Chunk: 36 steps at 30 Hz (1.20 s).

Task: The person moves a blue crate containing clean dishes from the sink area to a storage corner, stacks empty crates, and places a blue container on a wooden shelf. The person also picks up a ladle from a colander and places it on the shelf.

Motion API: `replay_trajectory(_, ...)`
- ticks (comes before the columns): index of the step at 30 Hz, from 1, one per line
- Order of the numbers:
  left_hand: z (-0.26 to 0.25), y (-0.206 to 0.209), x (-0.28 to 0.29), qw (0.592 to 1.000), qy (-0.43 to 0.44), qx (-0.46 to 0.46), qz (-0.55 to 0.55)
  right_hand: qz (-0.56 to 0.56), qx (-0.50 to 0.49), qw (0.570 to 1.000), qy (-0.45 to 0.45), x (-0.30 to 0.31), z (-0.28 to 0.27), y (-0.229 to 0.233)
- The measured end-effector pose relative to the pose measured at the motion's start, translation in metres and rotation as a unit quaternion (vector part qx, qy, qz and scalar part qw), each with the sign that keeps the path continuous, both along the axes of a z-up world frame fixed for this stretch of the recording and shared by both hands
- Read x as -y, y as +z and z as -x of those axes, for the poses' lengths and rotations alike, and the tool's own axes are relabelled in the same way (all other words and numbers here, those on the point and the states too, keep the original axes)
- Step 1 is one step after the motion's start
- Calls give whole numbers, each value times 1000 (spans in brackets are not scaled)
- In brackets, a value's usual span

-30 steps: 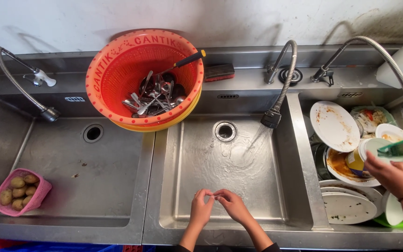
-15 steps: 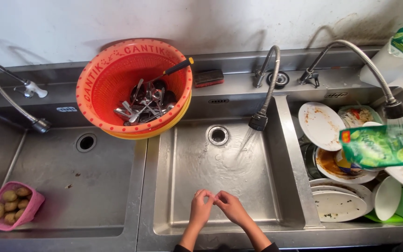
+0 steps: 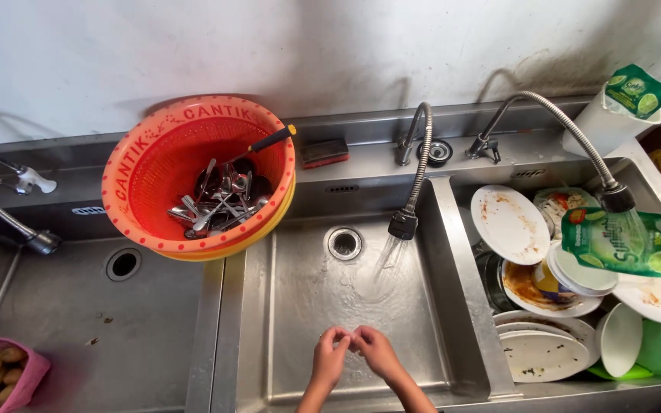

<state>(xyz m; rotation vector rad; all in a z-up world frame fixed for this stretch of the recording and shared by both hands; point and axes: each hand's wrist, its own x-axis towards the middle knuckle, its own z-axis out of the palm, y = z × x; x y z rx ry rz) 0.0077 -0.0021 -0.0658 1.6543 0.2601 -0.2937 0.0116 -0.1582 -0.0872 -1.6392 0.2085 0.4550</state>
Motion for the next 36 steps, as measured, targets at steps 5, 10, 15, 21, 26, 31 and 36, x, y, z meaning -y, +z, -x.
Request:
replay_trajectory(5,1,-18,-5,997,-17,71,-36,-298,-169,894,-288,45,-38,-28)
replay_trajectory(10,1,-26,-16,1000,6,18,-25,-299,-126,850,-416,59,-50,-31)
replay_trajectory(15,-9,-48,-27,997,73,3,-18,-146,-166,957,-186,-31,-33,-17)
replay_trajectory(21,-8,-64,-43,991,129,-18,15,-151,-204,964,-85,-68,-26,-11)
replay_trajectory(26,-7,-59,-37,994,103,-21,32,-379,-220,856,-273,16,-88,-19)
replay_trajectory(31,-50,-51,0,988,51,-78,126,-487,-224,777,-330,63,-146,-6)
replay_trajectory(36,-114,-23,56,885,80,-241,389,-639,-128,753,-92,65,-164,0)
